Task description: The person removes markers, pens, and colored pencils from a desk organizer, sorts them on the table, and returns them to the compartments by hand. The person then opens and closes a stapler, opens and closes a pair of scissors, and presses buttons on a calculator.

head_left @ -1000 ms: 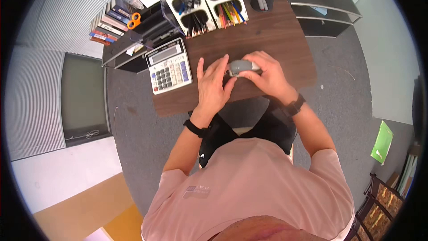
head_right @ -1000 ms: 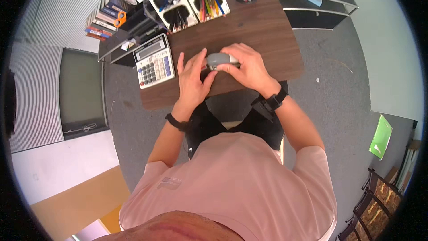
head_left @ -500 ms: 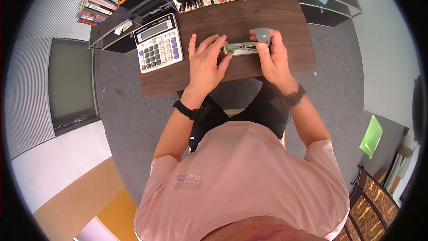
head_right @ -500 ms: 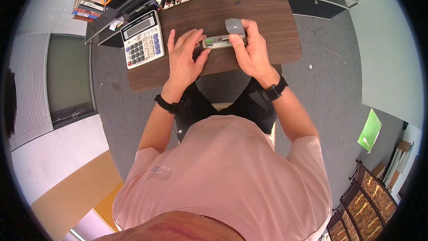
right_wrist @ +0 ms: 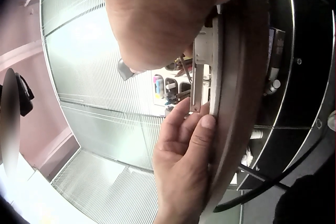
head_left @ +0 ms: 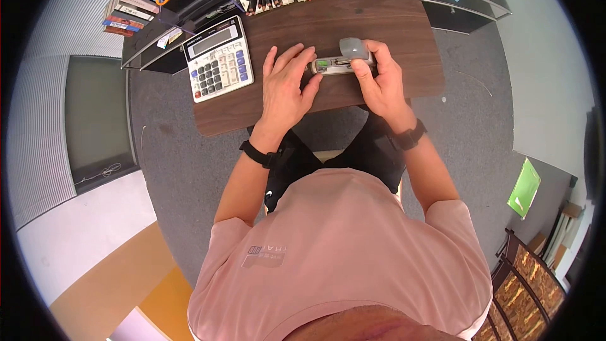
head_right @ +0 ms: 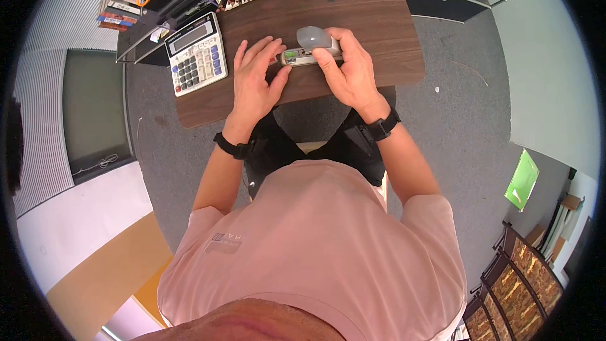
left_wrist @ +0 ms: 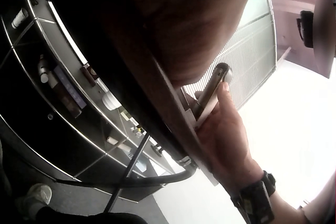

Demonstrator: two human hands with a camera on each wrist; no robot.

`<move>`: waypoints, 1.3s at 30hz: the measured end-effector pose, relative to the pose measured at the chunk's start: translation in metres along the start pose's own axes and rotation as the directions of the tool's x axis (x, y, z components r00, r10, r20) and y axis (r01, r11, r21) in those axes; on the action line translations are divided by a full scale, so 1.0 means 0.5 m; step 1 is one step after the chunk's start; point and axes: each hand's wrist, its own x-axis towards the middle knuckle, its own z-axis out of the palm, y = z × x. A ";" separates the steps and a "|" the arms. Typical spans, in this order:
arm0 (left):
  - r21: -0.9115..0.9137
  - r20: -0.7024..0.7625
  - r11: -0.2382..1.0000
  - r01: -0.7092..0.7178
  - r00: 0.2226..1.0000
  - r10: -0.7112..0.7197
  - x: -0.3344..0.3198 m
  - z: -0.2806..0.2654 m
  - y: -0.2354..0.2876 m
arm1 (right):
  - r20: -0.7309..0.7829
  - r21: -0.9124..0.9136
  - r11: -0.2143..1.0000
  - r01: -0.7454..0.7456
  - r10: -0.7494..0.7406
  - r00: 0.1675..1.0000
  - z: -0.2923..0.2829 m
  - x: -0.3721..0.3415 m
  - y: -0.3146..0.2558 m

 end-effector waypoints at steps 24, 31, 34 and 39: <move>-0.001 -0.003 1.000 -0.007 1.000 0.007 0.002 -0.004 0.006 | -0.013 0.020 0.996 0.084 -0.083 0.996 0.002 0.005 -0.004; -0.011 -0.006 1.000 -0.008 1.000 0.008 0.003 -0.005 0.007 | -0.008 0.044 0.998 0.046 -0.046 0.999 0.005 0.011 -0.007; -0.014 -0.009 1.000 -0.011 1.000 0.010 0.004 -0.004 0.005 | -0.016 0.057 0.998 0.028 -0.027 1.000 0.009 0.016 -0.015; -0.011 -0.007 1.000 -0.009 1.000 0.009 0.006 -0.005 0.006 | -0.031 0.026 0.999 0.028 -0.027 0.999 0.013 0.018 -0.002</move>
